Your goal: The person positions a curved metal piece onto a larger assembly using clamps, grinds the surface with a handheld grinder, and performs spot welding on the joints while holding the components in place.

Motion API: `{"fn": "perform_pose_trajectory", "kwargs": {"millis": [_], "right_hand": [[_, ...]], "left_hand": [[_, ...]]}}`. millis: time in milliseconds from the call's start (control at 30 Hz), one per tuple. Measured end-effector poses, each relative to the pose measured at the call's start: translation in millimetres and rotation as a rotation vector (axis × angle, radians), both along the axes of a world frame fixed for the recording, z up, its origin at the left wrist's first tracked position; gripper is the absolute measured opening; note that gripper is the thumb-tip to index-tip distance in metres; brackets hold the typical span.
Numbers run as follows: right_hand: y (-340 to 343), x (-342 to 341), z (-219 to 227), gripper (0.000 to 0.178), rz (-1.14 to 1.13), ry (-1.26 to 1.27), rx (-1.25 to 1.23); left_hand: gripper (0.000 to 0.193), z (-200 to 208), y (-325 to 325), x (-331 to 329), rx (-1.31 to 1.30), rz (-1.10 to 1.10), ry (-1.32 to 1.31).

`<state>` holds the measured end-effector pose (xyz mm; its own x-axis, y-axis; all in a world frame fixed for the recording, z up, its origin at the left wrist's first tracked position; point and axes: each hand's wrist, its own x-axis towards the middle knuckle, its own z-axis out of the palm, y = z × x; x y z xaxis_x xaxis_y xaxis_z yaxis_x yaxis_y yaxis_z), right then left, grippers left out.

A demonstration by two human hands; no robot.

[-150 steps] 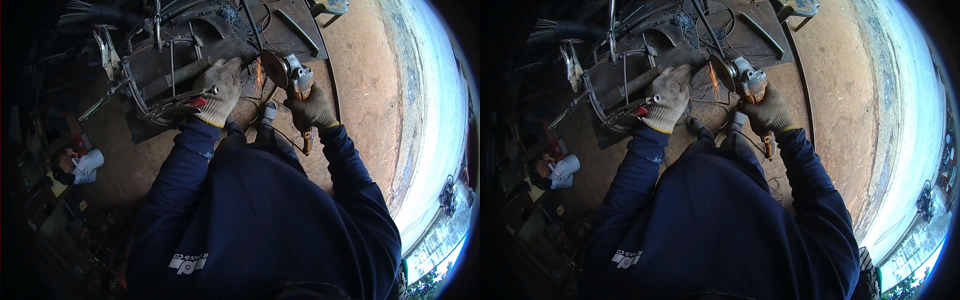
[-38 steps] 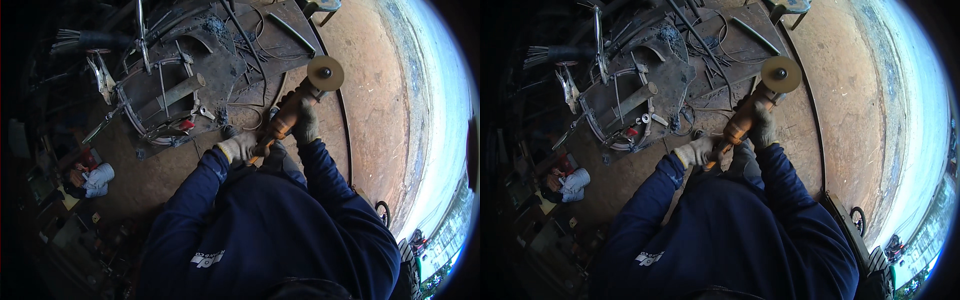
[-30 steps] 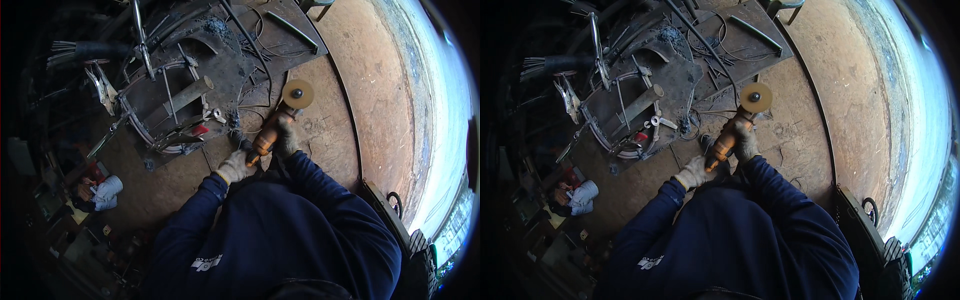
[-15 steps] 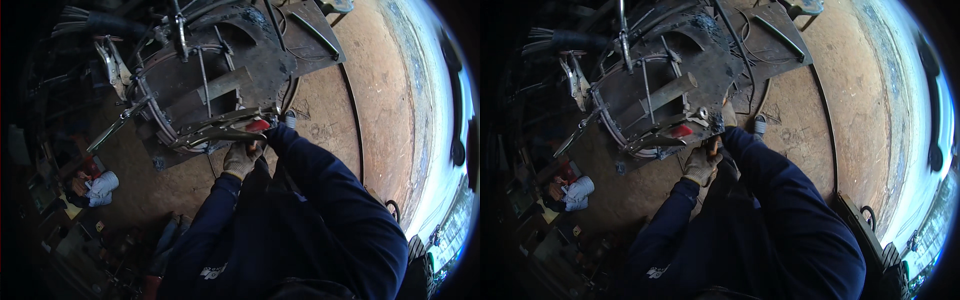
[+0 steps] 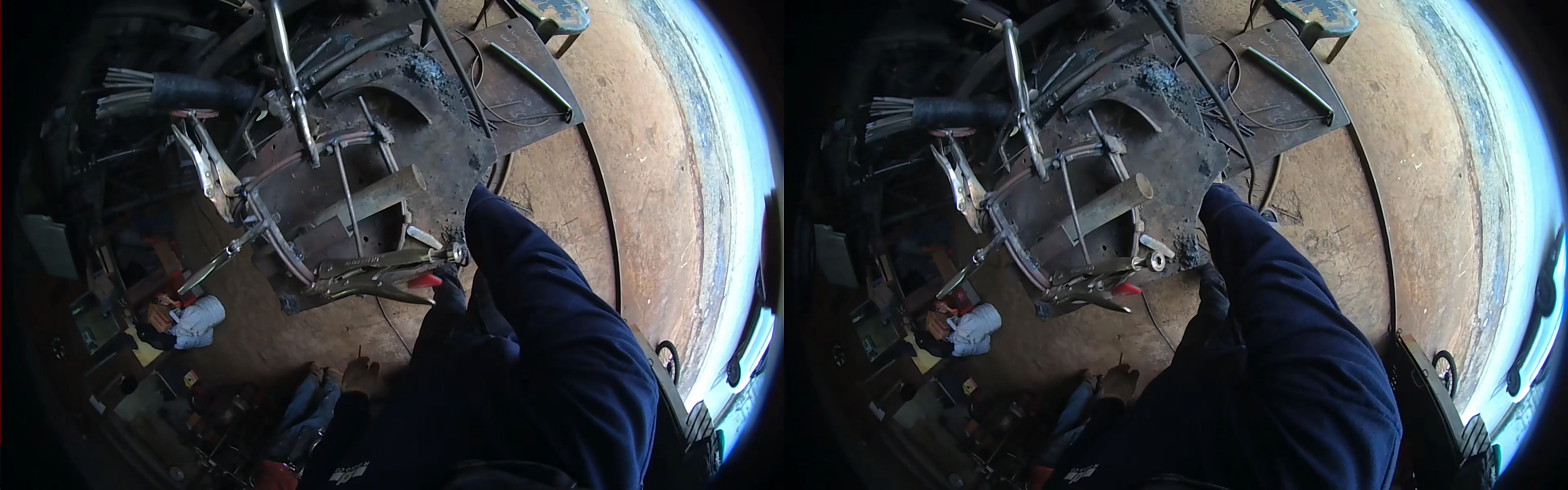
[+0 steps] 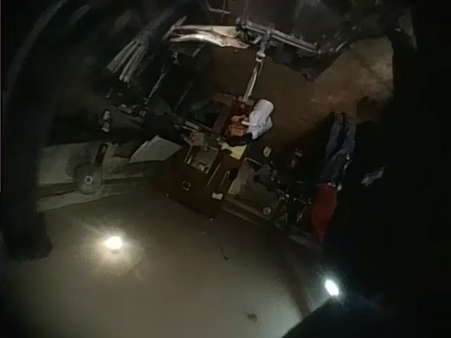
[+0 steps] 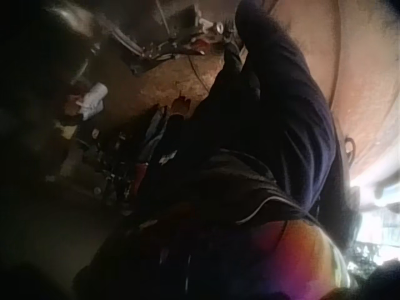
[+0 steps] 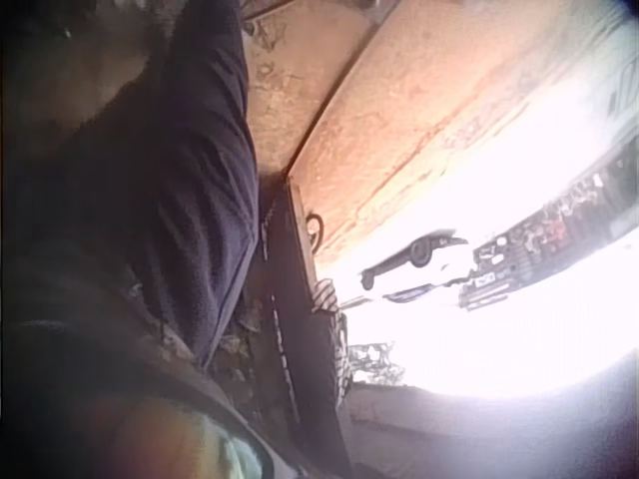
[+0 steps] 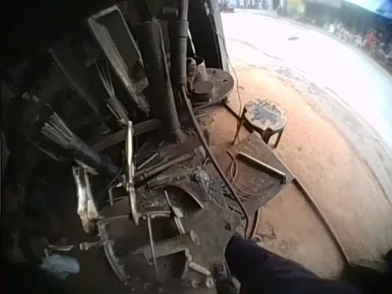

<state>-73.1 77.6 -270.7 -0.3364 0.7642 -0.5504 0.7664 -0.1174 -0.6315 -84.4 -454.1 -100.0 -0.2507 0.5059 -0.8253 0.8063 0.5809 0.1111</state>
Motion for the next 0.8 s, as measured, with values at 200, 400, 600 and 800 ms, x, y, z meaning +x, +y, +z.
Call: {"fn": "perform_pose_trajectory", "kwargs": {"millis": [200,400,600,800], "right_hand": [[15,0,-10,0.057,0.011,0.007,-0.027],[22,-1,-1,0.060,0.039,-0.025,0.003],[21,6,33,0.071,0.137,-0.160,0.061],[-10,50,61,0.088,0.188,-0.166,0.180]], "left_hand": [[0.018,1,-18,4,-0.041,-0.182,-0.049],[0.033,-34,-32,-8,0.027,0.048,-0.005],[0.030,-37,-22,-18,0.089,0.060,0.119],[0.033,28,62,2,-0.024,1.074,0.067]]}}
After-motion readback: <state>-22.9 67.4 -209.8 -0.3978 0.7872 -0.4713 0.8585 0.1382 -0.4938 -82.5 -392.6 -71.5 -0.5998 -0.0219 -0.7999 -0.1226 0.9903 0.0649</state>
